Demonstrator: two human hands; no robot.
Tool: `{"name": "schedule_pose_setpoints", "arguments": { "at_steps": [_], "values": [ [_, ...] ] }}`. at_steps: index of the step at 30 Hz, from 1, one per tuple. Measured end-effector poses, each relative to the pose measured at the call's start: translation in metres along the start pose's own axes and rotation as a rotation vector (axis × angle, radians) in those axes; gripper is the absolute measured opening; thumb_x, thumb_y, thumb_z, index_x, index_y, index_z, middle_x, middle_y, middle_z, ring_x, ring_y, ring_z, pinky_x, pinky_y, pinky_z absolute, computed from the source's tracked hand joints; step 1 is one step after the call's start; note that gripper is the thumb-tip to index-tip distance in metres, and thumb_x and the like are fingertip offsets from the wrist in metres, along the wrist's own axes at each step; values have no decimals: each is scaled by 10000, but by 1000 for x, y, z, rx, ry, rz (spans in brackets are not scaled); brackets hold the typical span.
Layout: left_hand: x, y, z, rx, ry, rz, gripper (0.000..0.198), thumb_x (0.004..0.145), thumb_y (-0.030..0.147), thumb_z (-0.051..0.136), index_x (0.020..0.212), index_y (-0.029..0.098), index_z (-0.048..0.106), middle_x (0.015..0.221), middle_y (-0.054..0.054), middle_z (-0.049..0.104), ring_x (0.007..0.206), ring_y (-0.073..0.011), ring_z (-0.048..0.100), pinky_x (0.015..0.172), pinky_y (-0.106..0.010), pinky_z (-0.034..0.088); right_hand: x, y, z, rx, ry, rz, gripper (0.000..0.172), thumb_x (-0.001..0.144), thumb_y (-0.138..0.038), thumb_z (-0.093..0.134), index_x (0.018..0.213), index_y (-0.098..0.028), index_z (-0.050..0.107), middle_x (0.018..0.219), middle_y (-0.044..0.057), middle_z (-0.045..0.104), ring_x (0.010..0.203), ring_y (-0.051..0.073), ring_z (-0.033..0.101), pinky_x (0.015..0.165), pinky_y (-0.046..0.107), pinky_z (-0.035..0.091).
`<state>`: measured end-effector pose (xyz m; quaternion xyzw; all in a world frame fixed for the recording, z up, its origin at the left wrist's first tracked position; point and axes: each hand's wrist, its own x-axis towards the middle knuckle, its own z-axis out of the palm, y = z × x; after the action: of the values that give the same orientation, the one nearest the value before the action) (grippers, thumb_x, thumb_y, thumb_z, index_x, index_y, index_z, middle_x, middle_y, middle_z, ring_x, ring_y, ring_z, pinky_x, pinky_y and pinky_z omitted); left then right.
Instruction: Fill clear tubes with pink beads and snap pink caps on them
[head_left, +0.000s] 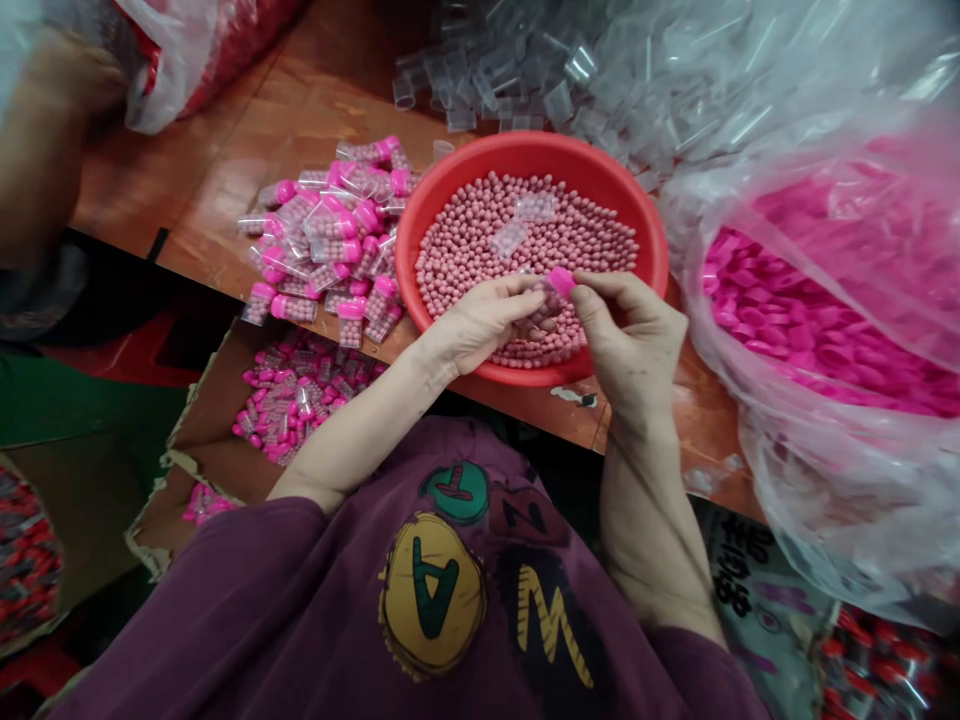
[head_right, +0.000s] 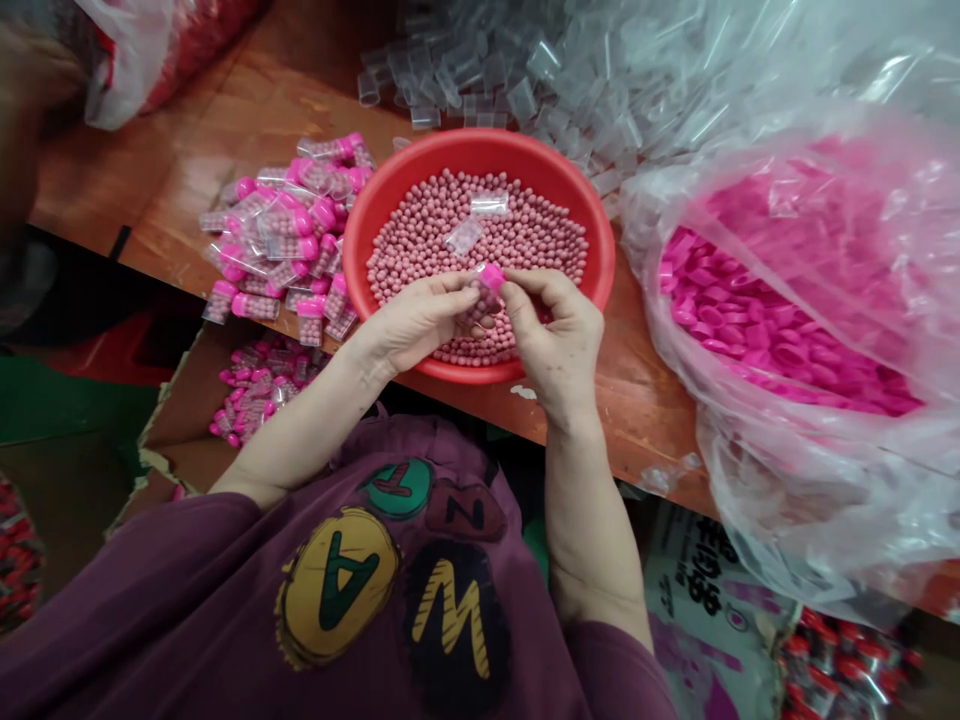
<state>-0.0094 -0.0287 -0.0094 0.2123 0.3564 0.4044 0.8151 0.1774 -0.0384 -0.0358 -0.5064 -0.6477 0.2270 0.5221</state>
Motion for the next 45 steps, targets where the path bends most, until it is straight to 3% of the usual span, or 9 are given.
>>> {"name": "schedule_pose_setpoints", "arguments": {
  "at_steps": [9,14,19,24,26,29,34,39,45],
  "values": [
    [6,-20,7,13,56,32,95,1011,212,866,999,176,779,886,3,726,786,-107,663,728,-226,492,-4,6,-2,-73,-13,-87,242,1081,-502,770,1009,-286,853,1052,61,852,997,257,819,945,486,696],
    [2,-25,11,117,86,97,41,1016,164,834,1017,189,801,835,25,659,714,-96,582,715,-231,478,-4,-1,-23,-156,-152,-106,259,1082,-523,751,992,-305,859,1055,68,850,991,269,808,947,504,716],
    [-4,-23,15,157,16,185,88,975,157,876,1031,175,810,842,34,686,714,-79,595,727,-209,516,-4,-3,-42,-103,-274,-98,191,1054,-506,821,1075,-327,884,1127,64,840,1045,259,810,955,469,713],
    [-4,-24,12,153,52,160,42,1000,186,831,1041,184,820,878,27,710,727,-79,612,744,-212,541,-18,20,-26,102,-62,-39,484,1074,-635,757,1484,-384,708,1242,57,780,1096,262,796,954,486,719],
    [-3,-24,12,189,64,155,30,1001,177,820,1029,186,826,903,17,726,749,-88,613,765,-225,545,-22,19,-19,73,-31,-2,399,1101,-592,718,1428,-363,715,1182,49,780,1028,256,789,915,473,714],
    [-2,-26,13,218,77,212,42,1002,143,809,981,178,820,865,20,700,753,-86,592,752,-216,521,-23,7,-16,-97,-130,-40,257,1093,-441,691,1308,-317,759,1196,76,789,1069,279,771,989,507,689],
    [3,-33,14,270,116,237,13,1030,177,793,1034,190,790,804,33,678,677,-86,596,668,-216,498,-28,5,-1,-433,-151,-194,649,868,-381,862,1450,-238,613,1303,185,735,1179,396,708,1010,623,629],
    [17,-41,4,321,107,258,87,1038,219,795,1106,165,798,847,19,736,704,-96,648,724,-231,554,-33,23,18,-486,-79,-194,557,927,-392,746,1423,-211,567,1213,157,684,1113,382,680,1000,643,594],
    [22,-46,-5,368,7,297,246,970,351,914,1090,143,864,1018,-30,838,979,-149,756,987,-273,618,-32,26,6,-556,-119,-234,622,884,-486,805,1388,-234,543,1209,140,690,1103,371,682,967,608,591]
  ]
}}
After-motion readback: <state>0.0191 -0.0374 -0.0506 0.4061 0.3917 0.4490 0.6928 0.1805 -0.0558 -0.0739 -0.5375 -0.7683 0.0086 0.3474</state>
